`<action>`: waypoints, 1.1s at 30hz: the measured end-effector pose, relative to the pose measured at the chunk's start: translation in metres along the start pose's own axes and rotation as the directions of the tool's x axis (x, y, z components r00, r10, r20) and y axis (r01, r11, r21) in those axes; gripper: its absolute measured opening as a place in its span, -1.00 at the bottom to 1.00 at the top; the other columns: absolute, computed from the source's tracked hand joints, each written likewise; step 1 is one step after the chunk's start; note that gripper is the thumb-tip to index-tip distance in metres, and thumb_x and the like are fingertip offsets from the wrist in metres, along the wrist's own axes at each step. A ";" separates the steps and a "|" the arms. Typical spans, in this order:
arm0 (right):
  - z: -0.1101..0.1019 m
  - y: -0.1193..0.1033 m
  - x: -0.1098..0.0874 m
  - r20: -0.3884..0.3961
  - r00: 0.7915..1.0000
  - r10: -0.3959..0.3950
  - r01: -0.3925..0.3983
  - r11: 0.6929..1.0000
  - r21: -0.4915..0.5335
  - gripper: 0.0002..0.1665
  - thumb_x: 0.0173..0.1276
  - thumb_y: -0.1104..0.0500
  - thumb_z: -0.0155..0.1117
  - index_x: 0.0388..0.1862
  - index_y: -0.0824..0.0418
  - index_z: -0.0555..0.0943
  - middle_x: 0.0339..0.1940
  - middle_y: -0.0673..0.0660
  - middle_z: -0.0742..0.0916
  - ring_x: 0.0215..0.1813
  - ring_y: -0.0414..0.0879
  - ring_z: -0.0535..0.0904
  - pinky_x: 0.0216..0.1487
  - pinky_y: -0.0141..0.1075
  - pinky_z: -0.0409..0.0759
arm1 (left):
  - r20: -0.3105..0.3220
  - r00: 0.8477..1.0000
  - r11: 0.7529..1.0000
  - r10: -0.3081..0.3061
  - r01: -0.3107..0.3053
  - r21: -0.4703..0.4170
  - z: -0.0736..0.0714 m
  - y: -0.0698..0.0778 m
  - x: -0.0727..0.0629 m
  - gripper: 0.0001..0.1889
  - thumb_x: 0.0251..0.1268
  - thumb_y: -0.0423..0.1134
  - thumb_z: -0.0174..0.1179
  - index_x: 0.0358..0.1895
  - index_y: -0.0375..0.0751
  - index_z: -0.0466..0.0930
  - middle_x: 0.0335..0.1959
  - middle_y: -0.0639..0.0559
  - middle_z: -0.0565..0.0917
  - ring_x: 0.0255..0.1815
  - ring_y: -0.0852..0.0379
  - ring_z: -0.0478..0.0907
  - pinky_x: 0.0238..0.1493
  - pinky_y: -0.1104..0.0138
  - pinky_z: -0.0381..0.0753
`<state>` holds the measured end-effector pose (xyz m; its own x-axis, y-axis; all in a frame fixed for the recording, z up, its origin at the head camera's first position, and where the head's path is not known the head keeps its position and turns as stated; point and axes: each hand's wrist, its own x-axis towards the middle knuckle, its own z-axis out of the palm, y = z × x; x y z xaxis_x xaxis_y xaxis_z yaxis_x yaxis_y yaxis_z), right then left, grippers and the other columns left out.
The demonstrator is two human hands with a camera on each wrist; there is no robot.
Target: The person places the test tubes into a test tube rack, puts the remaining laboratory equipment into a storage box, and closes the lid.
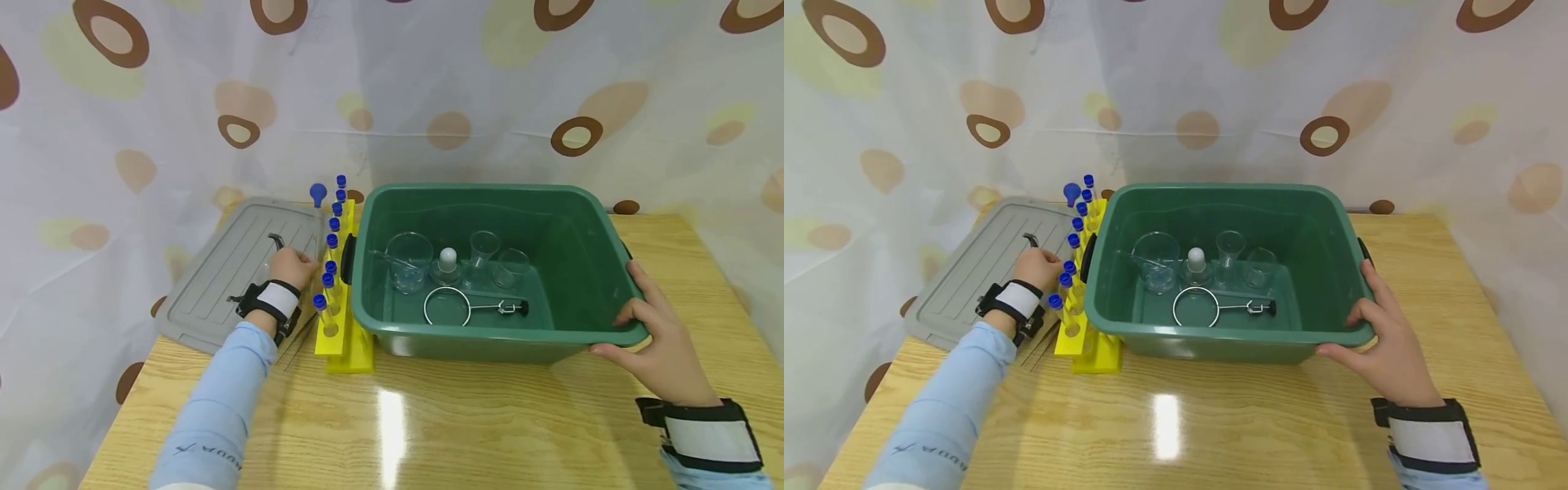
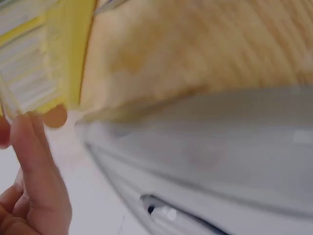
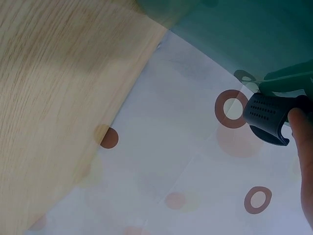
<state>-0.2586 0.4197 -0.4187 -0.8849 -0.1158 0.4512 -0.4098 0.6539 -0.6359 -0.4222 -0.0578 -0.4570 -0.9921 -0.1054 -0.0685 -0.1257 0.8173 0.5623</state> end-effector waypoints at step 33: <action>0.004 0.000 0.003 0.009 1.000 0.000 0.000 1.000 -0.002 -0.52 -0.20 0.31 0.58 -0.50 0.22 0.38 0.53 0.12 0.14 0.53 -0.15 -0.01 0.15 -0.71 0.07 | -0.146 0.654 0.670 0.742 -0.721 0.175 -0.115 0.142 -0.075 -0.88 0.19 -0.37 0.14 -0.27 -0.33 0.63 -0.41 -0.13 0.69 -0.42 0.02 0.54 -0.30 0.28 0.56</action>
<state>-0.2621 0.4166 -0.4202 -0.8871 -0.1227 0.4450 -0.4091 0.6558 -0.6346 -0.3652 0.0012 -0.2767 -0.7420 0.4548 0.4925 0.6306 0.7229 0.2824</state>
